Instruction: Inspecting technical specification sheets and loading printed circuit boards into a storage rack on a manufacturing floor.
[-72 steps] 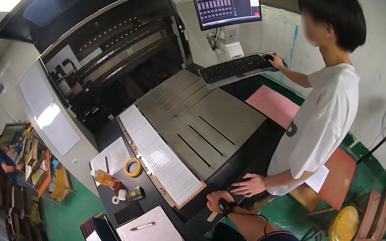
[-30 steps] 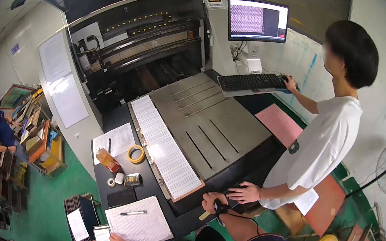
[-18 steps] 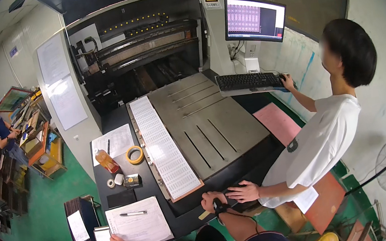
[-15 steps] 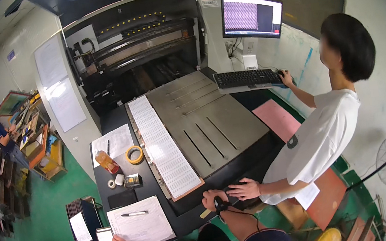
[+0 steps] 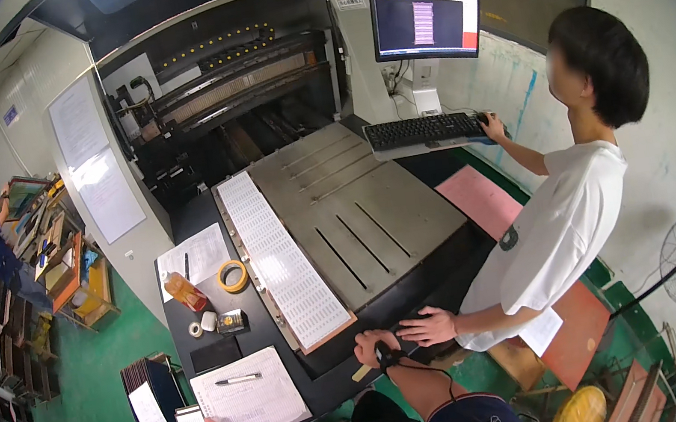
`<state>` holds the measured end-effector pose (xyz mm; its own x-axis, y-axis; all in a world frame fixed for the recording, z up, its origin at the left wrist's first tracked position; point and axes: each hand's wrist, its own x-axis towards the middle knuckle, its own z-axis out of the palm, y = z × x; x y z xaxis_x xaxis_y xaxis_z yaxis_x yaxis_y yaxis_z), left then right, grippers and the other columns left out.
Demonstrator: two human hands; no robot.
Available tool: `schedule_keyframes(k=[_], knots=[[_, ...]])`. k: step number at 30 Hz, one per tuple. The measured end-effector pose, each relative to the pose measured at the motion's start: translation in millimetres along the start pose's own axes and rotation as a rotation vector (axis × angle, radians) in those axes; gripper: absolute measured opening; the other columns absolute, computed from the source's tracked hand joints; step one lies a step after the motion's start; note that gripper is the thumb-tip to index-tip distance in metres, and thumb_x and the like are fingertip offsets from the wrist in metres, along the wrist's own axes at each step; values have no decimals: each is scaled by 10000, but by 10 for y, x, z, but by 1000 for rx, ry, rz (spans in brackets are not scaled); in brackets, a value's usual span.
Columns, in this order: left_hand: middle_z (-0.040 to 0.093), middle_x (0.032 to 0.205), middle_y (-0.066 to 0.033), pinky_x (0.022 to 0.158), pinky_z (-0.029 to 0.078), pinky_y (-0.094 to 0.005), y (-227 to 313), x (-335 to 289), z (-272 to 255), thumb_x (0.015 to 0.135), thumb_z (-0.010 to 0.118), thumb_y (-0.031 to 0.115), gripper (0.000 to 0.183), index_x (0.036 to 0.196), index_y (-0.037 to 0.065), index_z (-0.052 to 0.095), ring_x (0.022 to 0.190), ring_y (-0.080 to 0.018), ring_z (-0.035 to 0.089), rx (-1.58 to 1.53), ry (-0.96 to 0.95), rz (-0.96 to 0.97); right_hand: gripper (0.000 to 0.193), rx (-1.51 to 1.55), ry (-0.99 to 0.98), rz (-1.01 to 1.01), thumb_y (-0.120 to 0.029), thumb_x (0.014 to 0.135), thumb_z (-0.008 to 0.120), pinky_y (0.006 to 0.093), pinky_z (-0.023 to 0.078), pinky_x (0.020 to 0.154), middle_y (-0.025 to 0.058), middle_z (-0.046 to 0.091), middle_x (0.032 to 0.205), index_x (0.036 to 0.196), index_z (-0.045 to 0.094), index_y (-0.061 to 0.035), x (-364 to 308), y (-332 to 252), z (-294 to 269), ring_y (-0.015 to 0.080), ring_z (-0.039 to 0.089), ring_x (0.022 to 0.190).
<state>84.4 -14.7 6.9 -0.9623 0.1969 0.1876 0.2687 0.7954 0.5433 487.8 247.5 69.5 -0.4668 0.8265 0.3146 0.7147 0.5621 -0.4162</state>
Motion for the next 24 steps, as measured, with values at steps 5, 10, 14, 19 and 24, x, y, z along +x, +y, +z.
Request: schedule_keyframes(k=[5,10,14,19,24], knots=[[616,925,-256,735,479,-438,318,-75,-202,929,363,269,396,1010,-51,582,844,-412,593,38,-88,-72,70,-4,114,-30,-136,648,574,385,478,518,98,537,595,645,526,-85,-13,19,26,298,578,566],[617,938,-253,737,483,-436,251,-46,-194,930,352,278,407,1026,-48,578,846,-404,601,44,-90,-84,69,17,119,-48,-136,650,578,385,481,523,100,540,603,650,532,-84,6,19,26,299,582,575],[617,936,-253,735,482,-439,277,-56,-188,931,349,283,413,1031,-50,574,844,-404,601,55,-107,-99,101,18,60,-36,-172,689,552,413,490,552,118,564,645,668,519,-78,-20,67,48,317,593,606],[616,933,-254,732,480,-444,284,-66,-205,930,350,281,413,1025,-51,575,840,-408,598,33,-95,-98,106,14,21,-6,-182,703,541,407,494,573,116,566,651,678,525,-80,-17,36,25,315,595,621],[614,936,-255,739,477,-447,251,-48,-185,930,348,293,423,1028,-51,575,851,-409,595,54,-100,-98,117,-10,-14,20,-194,718,533,404,496,597,113,572,663,687,535,-82,-22,13,5,310,599,648]])
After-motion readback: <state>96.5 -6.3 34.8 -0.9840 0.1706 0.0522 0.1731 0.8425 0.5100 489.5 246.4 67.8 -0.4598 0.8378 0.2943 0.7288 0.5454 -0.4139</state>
